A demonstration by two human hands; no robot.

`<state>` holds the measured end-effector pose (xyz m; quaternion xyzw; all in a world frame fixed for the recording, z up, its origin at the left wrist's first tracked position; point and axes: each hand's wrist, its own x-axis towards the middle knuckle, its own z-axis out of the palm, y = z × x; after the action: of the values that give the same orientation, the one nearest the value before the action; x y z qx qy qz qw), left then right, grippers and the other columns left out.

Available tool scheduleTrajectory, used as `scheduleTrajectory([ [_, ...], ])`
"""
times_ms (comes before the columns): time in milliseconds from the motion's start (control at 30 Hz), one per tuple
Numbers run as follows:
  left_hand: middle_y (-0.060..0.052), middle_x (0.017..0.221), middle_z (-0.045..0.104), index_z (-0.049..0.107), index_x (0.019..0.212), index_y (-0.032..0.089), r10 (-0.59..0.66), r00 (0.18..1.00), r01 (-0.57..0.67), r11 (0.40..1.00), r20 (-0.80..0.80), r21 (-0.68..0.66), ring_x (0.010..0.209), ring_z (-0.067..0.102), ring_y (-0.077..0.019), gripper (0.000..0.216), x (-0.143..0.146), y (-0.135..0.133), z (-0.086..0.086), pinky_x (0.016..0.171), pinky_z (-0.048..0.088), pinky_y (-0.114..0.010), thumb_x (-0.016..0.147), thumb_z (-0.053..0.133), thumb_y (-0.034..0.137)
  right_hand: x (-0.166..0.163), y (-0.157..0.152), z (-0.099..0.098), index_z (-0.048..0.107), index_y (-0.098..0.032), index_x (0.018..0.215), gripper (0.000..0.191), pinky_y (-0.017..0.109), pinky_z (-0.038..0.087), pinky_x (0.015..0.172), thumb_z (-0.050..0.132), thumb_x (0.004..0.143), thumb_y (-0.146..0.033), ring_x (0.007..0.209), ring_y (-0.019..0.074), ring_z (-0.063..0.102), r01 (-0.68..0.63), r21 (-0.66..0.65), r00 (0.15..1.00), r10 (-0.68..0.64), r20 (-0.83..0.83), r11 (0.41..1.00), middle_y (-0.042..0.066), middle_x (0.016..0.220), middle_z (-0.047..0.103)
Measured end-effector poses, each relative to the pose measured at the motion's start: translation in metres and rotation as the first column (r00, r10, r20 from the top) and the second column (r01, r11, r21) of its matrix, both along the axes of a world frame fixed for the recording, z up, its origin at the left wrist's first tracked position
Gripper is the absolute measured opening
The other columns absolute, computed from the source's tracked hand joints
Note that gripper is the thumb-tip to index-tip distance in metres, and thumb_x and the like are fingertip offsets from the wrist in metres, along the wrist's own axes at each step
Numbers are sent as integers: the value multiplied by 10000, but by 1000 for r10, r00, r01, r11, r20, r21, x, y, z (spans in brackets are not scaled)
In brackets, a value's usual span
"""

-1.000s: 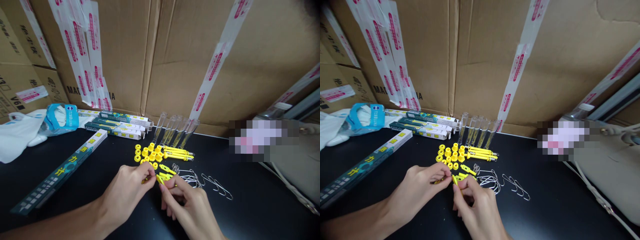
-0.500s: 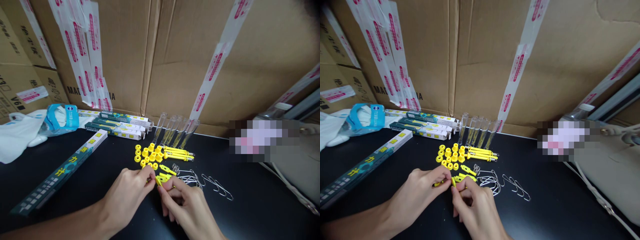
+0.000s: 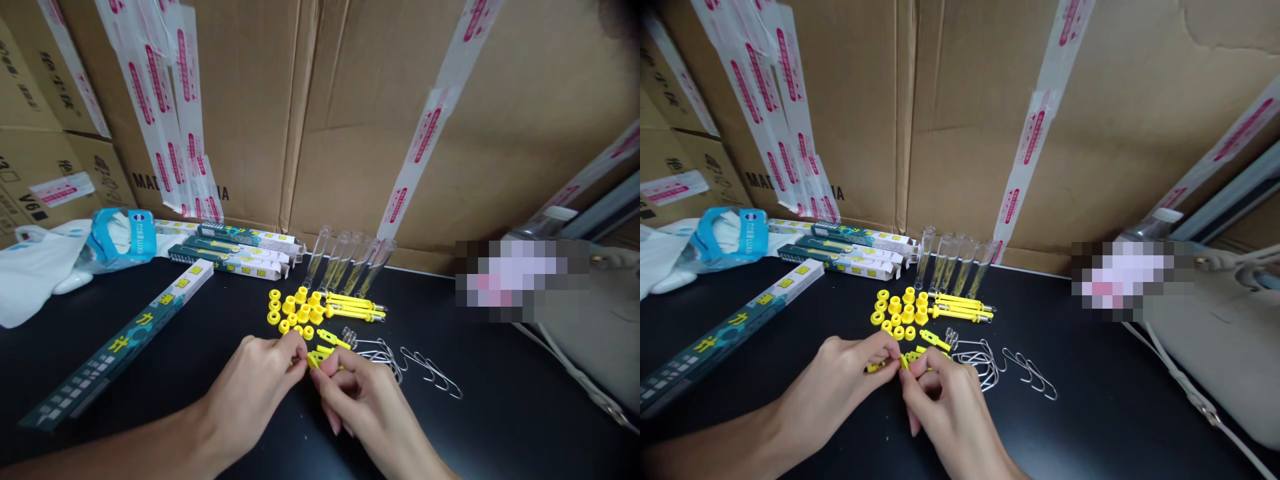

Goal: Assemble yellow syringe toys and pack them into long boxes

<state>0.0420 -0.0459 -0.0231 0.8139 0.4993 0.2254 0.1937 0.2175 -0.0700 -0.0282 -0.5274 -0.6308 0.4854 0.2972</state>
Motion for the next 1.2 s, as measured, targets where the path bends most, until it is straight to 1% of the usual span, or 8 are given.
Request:
scheduleTrajectory([
  [267, 35, 780, 751, 599, 877, 223, -21, 999, 25, 997, 47, -80, 683, 741, -161, 93, -2, 1, 4, 599, 499, -206, 911, 581, 138, 3, 4, 0, 481, -206, 754, 327, 201, 262, 471, 526, 941, -470, 435, 84, 360, -15, -36, 997, 12, -80, 999, -69, 469, 514],
  [500, 59, 761, 683, 466, 973, 244, 57, 989, -36, 987, 135, -156, 615, 721, -139, 230, -1, -2, 12, 502, 452, -174, 872, 599, 86, 3, 6, 1, 442, -218, 740, 375, 202, 268, 456, 532, 918, -536, 404, 77, 334, -26, -71, 995, 19, -100, 997, -72, 478, 516],
  [633, 64, 747, 663, 449, 911, 251, 12, 992, 4, 993, 128, -122, 625, 722, -141, 213, -3, -4, 6, 504, 451, -172, 876, 570, 79, 3, 1, 1, 448, -221, 731, 318, 224, 331, 516, 463, 972, -428, 473, 107, 435, -77, 115, 995, 70, 64, 990, -54, 517, 515],
  [733, 70, 755, 663, 455, 904, 252, -1, 992, 11, 997, 127, -80, 594, 712, -131, 232, -5, -4, -1, 485, 438, -169, 857, 581, 64, 4, -2, -1, 449, -227, 738, 277, 240, 347, 523, 426, 990, -340, 500, 119, 467, -164, 301, 974, 106, 200, 939, -36, 583, 541],
  [867, 94, 688, 647, 465, 841, 250, 51, 957, -16, 992, 287, -123, 610, 716, -121, 234, -4, 0, 1, 530, 492, -153, 830, 637, 91, 8, -2, 1, 508, -220, 772, 261, 235, 397, 563, 431, 1004, -311, 558, 124, 535, -172, 390, 976, 103, 193, 905, -14, 664, 602],
  [967, 85, 718, 685, 499, 822, 248, 84, 905, -17, 987, 418, -162, 714, 750, -140, 211, -5, 2, 6, 637, 565, -167, 815, 696, 176, 10, -1, 5, 568, -208, 778, 308, 228, 434, 571, 433, 1010, -358, 574, 123, 564, -84, 348, 994, 56, 90, 934, 0, 681, 623],
  [1067, 77, 788, 744, 562, 882, 257, 71, 866, 2, 989, 495, -146, 786, 765, -151, 189, -6, 1, 8, 710, 597, -180, 804, 731, 226, 12, 0, 6, 610, -194, 839, 309, 225, 464, 556, 473, 991, -424, 595, 128, 587, 9, 234, 998, 8, -68, 972, 21, 725, 650],
  [1200, 49, 907, 788, 668, 946, 258, 48, 883, -51, 999, 467, -7, 814, 764, -162, 183, -7, 1, 8, 775, 599, -206, 789, 759, 235, 11, 3, 7, 646, -177, 971, 308, 227, 498, 554, 616, 906, -477, 611, 130, 604, 72, 45, 953, -56, -297, 996, 31, 750, 680],
])
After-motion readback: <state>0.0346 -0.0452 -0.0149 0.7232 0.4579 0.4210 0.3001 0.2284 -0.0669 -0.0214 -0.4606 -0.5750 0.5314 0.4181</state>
